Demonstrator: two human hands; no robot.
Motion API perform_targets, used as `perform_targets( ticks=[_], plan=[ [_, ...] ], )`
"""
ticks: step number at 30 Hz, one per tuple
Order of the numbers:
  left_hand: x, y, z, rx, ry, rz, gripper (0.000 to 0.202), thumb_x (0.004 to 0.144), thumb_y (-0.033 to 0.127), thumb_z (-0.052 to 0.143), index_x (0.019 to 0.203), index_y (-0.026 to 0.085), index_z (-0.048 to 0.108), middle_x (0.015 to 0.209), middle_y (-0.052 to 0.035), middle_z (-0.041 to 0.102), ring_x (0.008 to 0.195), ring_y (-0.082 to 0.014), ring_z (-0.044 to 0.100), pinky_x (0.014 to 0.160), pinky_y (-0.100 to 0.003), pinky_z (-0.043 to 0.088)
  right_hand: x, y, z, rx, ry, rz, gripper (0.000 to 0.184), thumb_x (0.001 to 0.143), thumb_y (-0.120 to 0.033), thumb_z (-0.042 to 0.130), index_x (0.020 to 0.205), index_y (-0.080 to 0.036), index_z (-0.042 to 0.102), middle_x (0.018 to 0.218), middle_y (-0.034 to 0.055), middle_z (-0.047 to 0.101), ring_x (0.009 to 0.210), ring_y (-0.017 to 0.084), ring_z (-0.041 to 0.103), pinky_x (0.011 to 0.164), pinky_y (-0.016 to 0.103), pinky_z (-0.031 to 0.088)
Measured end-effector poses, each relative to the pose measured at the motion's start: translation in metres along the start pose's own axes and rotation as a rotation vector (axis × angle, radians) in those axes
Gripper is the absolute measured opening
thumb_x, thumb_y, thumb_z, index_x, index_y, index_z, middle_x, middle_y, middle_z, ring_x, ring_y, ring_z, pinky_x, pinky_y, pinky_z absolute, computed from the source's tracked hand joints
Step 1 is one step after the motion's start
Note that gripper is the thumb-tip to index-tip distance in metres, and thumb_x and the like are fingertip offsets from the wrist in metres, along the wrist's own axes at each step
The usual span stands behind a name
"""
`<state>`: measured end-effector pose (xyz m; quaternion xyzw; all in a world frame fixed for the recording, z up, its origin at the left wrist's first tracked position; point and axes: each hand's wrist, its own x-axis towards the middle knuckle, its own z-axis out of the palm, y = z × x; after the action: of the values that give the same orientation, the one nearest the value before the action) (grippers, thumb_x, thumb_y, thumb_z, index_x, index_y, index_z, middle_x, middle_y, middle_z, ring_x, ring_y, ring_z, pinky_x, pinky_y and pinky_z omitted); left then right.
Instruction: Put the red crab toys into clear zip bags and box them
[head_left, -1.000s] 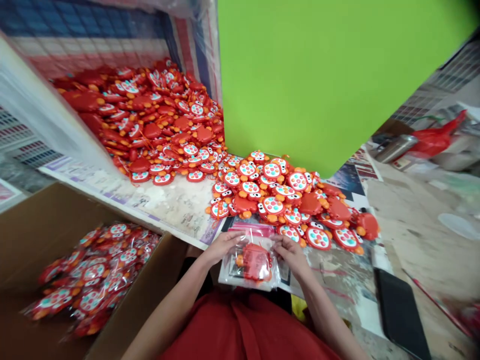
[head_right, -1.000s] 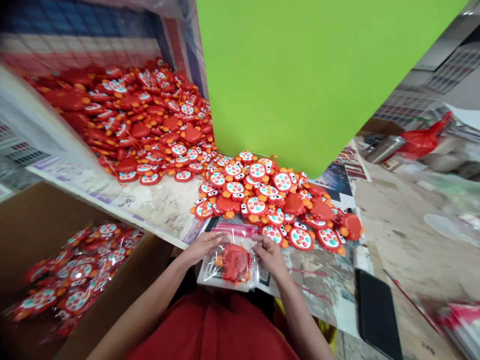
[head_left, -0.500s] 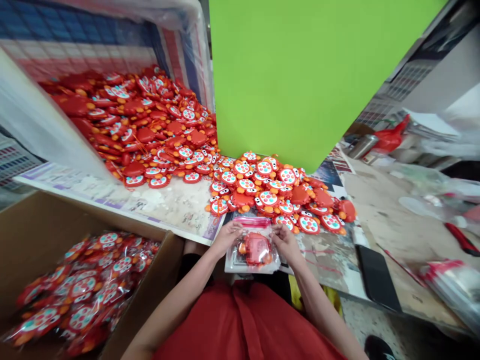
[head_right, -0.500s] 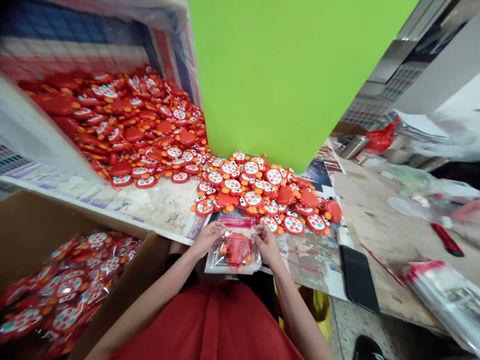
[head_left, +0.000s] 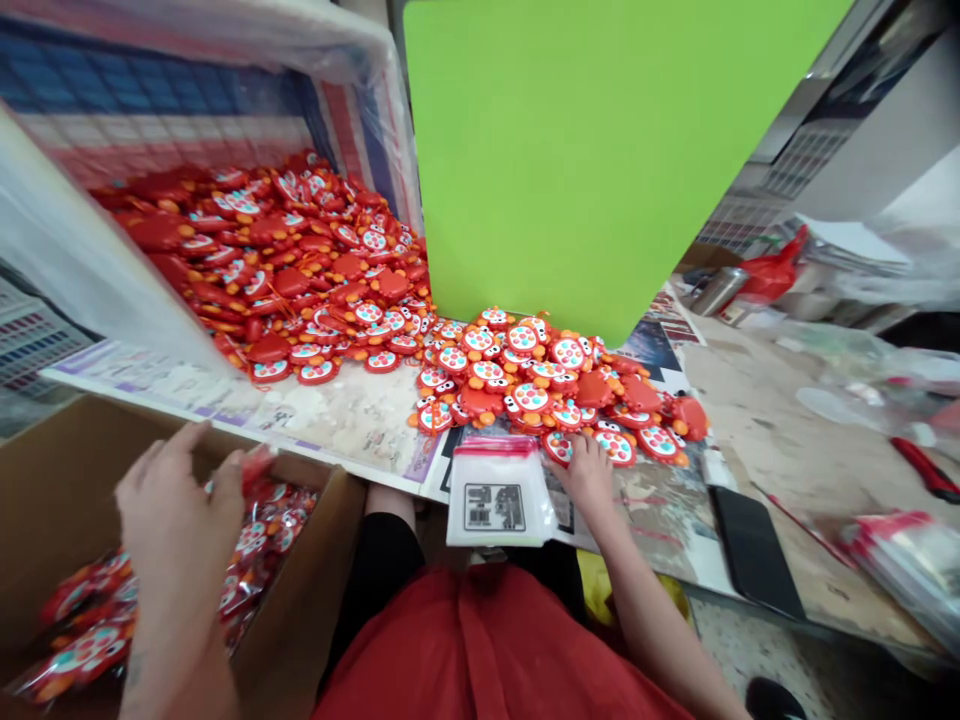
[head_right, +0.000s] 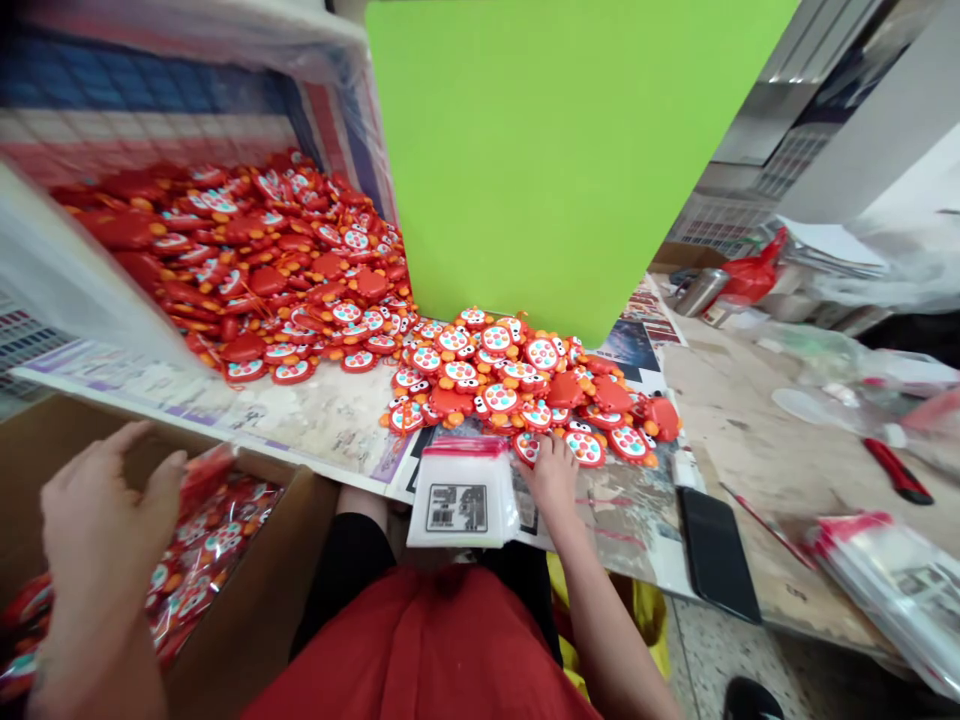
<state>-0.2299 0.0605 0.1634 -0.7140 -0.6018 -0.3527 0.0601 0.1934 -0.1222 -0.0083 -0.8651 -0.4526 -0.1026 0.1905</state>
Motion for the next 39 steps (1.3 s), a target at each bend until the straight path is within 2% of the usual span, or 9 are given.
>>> perform_targets(
  ticks=[3, 7, 12, 18, 21, 24, 30, 35, 39],
  plan=[
    [-0.019, 0.033, 0.035, -0.161, -0.118, 0.178, 0.035, 0.089, 0.034, 0.052, 0.118, 0.018, 0.060, 0.118, -0.0110, 0.066, 0.113, -0.0301, 0.059, 0.101, -0.050, 0.045, 0.001, -0.001, -0.001, -0.039, -0.036, -0.059, 0.043, 0.089, -0.038, 0.056, 0.123, -0.012, 0.053, 0.114, 0.0209, 0.059, 0.107, 0.036, 0.053, 0.090, 0.047, 0.043],
    [-0.073, 0.110, 0.109, -0.398, -0.610, 0.526, 0.024, 0.092, 0.020, 0.045, 0.104, 0.019, 0.065, 0.105, -0.0086, 0.068, 0.103, -0.0239, 0.060, 0.095, -0.040, 0.047, 0.002, 0.007, -0.011, -0.043, -0.089, -0.152, 0.050, 0.084, -0.025, 0.054, 0.132, -0.013, 0.048, 0.114, 0.0181, 0.059, 0.106, 0.032, 0.055, 0.091, 0.043, 0.045],
    [-0.119, 0.166, 0.164, -0.215, -0.735, 0.652, 0.020, 0.090, 0.026, 0.058, 0.105, 0.014, 0.063, 0.108, -0.0140, 0.062, 0.103, -0.0298, 0.055, 0.086, -0.042, 0.046, -0.001, 0.023, -0.028, 0.046, -0.133, -0.159, 0.060, 0.080, -0.016, 0.049, 0.140, -0.014, 0.042, 0.125, 0.0185, 0.055, 0.117, 0.032, 0.053, 0.092, 0.042, 0.047],
    [-0.126, 0.176, 0.182, -0.121, -0.685, 0.610, 0.019, 0.092, 0.028, 0.055, 0.100, 0.013, 0.062, 0.103, -0.0167, 0.058, 0.101, -0.0321, 0.051, 0.083, -0.044, 0.042, -0.007, 0.033, -0.034, 0.545, -0.010, 0.097, 0.048, 0.080, -0.030, 0.054, 0.126, -0.019, 0.050, 0.113, 0.0111, 0.060, 0.101, 0.028, 0.058, 0.090, 0.044, 0.047],
    [-0.131, 0.174, 0.189, -0.174, -0.665, 0.627, 0.017, 0.095, 0.025, 0.049, 0.098, 0.014, 0.062, 0.103, -0.0157, 0.058, 0.100, -0.0306, 0.051, 0.085, -0.046, 0.041, -0.008, 0.023, -0.036, 0.943, 0.045, 0.257, 0.049, 0.077, -0.037, 0.062, 0.122, -0.022, 0.048, 0.107, 0.0070, 0.062, 0.095, 0.024, 0.059, 0.085, 0.040, 0.050],
    [-0.139, 0.169, 0.192, -0.292, -0.663, 0.641, 0.018, 0.097, 0.023, 0.044, 0.100, 0.015, 0.060, 0.102, -0.0125, 0.061, 0.099, -0.0270, 0.052, 0.089, -0.044, 0.041, -0.007, 0.008, -0.040, 1.149, 0.026, 0.264, 0.049, 0.074, -0.037, 0.067, 0.118, -0.024, 0.049, 0.110, 0.0063, 0.062, 0.100, 0.024, 0.059, 0.086, 0.038, 0.050],
    [-0.142, 0.165, 0.188, -0.429, -0.674, 0.613, 0.046, 0.097, 0.026, 0.045, 0.140, 0.011, 0.040, 0.117, -0.0160, 0.061, 0.111, -0.0280, 0.052, 0.095, -0.044, 0.039, 0.002, -0.018, -0.046, 1.262, -0.280, 0.087, 0.044, 0.071, -0.035, 0.075, 0.110, -0.027, 0.057, 0.112, 0.0045, 0.063, 0.101, 0.024, 0.062, 0.087, 0.037, 0.051],
    [-0.141, 0.162, 0.187, -0.399, -0.664, 0.804, 0.029, 0.094, 0.015, 0.046, 0.118, 0.019, 0.059, 0.113, -0.0114, 0.061, 0.109, -0.0259, 0.051, 0.098, -0.044, 0.039, 0.017, -0.038, -0.030, 1.191, -0.256, -0.012, 0.053, 0.080, -0.038, 0.068, 0.129, -0.026, 0.053, 0.129, 0.0083, 0.059, 0.115, 0.025, 0.058, 0.101, 0.042, 0.045],
    [-0.145, 0.157, 0.191, -0.458, -0.598, 0.775, 0.024, 0.095, 0.020, 0.047, 0.116, 0.018, 0.059, 0.107, -0.0103, 0.062, 0.104, -0.0250, 0.052, 0.094, -0.042, 0.041, 0.025, -0.048, -0.017, 0.942, -0.251, -0.123, 0.054, 0.086, -0.041, 0.061, 0.136, -0.024, 0.053, 0.132, 0.0103, 0.059, 0.121, 0.026, 0.054, 0.107, 0.045, 0.039]
  ],
)
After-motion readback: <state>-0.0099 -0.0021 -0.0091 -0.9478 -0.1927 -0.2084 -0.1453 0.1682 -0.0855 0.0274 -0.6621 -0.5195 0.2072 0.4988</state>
